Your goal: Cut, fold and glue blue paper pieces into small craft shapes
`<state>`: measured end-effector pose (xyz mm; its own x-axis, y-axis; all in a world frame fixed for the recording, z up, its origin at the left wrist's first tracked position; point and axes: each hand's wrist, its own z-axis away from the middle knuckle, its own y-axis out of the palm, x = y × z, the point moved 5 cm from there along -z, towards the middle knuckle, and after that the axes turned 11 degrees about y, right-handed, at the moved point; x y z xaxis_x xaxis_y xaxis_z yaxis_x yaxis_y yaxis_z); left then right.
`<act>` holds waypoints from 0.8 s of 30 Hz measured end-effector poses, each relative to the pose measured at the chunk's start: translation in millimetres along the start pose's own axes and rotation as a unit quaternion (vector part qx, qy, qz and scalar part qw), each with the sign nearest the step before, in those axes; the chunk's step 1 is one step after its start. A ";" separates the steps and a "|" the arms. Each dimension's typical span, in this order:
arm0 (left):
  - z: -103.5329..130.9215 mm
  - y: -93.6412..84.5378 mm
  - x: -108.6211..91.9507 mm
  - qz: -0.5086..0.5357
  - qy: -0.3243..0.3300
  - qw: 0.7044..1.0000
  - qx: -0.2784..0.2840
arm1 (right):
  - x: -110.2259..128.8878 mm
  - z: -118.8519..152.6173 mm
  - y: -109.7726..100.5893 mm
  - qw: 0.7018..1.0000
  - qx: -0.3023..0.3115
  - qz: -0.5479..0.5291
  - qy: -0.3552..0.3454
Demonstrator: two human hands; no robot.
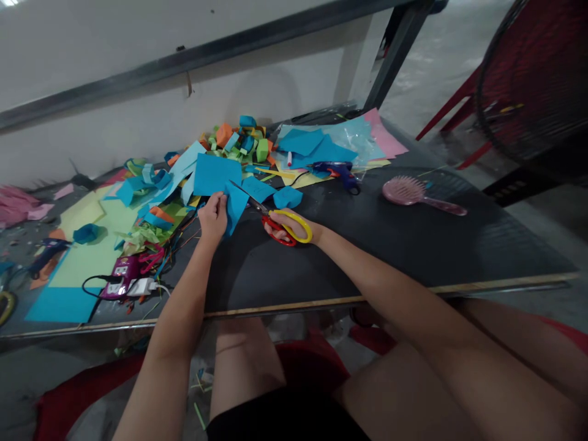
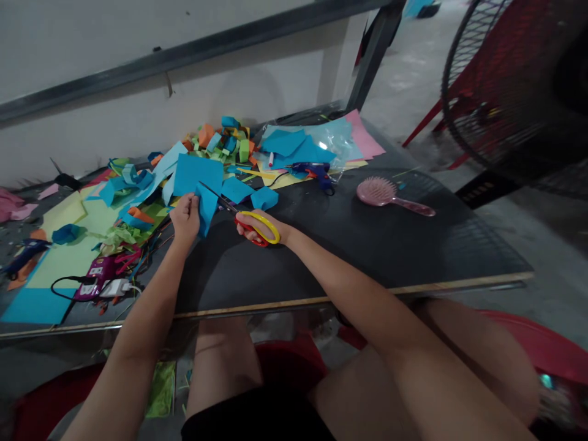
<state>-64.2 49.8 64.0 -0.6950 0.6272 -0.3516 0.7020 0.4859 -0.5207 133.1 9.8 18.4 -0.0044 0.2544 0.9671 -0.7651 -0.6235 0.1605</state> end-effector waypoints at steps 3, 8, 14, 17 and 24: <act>0.0 -0.5 -1.4 0.001 0.003 1.000 0.000 | -4.5 -1.8 2.1 0.998 0.046 -0.039 0.015; 0.5 -0.9 -6.4 0.012 0.016 1.000 0.004 | -8.3 -3.9 1.4 0.997 0.076 -0.021 0.016; -2.0 -6.3 5.6 -0.016 0.005 1.000 -0.016 | -3.8 -4.2 0.5 0.996 0.088 -0.006 0.022; -1.6 -7.4 11.5 -0.021 0.003 1.000 -0.013 | -4.7 -5.7 1.1 0.994 0.097 -0.001 0.050; 5.8 6.2 -5.5 -0.013 0.054 0.997 0.054 | -4.5 -5.0 1.3 0.995 0.078 -0.008 0.056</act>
<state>-57.0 45.9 58.2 -0.6875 0.6799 -0.2550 0.6598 0.4382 -0.6104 129.0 11.5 13.2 -0.0717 0.3395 0.9379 -0.6561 -0.7243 0.2121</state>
